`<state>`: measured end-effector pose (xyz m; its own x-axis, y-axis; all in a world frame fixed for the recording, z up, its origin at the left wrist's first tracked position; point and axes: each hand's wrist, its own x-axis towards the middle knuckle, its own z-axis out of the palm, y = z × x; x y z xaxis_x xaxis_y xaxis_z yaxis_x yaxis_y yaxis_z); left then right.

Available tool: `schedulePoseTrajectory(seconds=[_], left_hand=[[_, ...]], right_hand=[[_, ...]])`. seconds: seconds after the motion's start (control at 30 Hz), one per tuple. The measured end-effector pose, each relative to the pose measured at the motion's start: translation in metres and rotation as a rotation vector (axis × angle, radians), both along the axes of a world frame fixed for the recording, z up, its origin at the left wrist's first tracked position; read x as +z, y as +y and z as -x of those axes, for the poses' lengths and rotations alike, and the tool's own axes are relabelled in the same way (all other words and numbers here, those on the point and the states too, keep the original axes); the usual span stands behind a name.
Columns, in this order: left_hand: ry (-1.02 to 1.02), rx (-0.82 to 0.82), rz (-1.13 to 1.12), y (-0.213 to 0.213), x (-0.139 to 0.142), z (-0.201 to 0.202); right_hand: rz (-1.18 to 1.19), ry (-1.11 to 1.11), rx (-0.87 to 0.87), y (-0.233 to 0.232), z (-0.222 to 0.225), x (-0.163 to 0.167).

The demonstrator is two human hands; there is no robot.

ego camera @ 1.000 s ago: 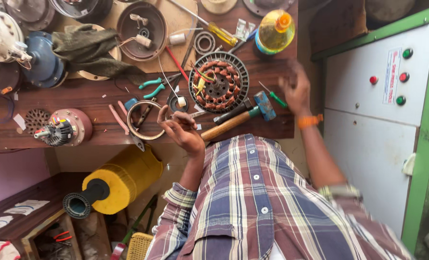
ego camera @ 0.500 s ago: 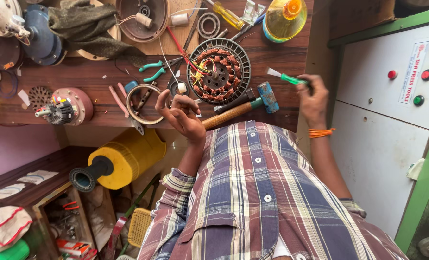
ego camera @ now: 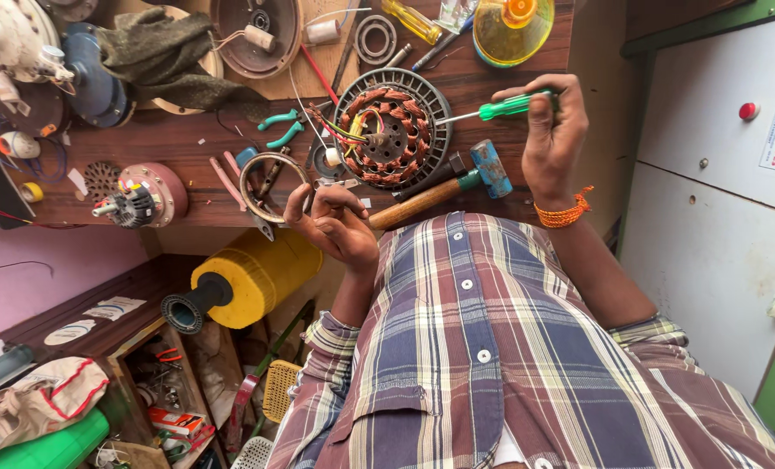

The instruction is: The person pours liquid from a plastic bottle onto the copper windings of an electric motor stator on a workbench, rotating the bottle around the stator to wet different spots. They then use a screwdriver to work between the windings, reposition the stator, and pour more liquid over it.

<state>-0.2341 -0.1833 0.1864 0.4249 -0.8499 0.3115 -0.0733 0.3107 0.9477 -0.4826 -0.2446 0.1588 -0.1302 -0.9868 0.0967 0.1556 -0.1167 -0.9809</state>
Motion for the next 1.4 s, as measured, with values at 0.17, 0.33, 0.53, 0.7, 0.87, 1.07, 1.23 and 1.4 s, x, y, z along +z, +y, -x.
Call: schedulePoseTrajectory(seconds=[0.17,0.33,0.53,0.7,0.87,1.07,1.23,1.4], left_hand=[[0.018,0.042,-0.005,-0.003,0.005,-0.007],[0.088,0.025,-0.03,-0.004,0.005,-0.004],[0.111,0.013,-0.031,-0.009,0.005,-0.002],[0.113,0.04,-0.032,-0.008,0.002,-0.008],[0.16,0.037,-0.046,-0.01,0.0,-0.009],[0.202,-0.029,-0.158,-0.011,0.006,-0.007],[0.167,-0.064,-0.179,-0.013,0.008,-0.013],[0.185,-0.043,-0.109,-0.01,0.006,-0.022]], right_hand=[[0.004,0.026,0.029,-0.003,-0.009,-0.011],[-0.065,-0.155,0.088,0.001,-0.011,-0.015],[-0.261,-0.431,0.159,-0.004,-0.035,-0.018],[-0.245,-0.362,0.131,-0.017,-0.035,-0.01],[-0.05,0.063,0.173,-0.009,-0.036,0.012],[-0.163,-0.266,0.0,-0.013,-0.042,0.016],[0.005,0.05,-0.02,-0.001,-0.049,0.02],[0.374,0.524,0.06,0.016,-0.066,0.03]])
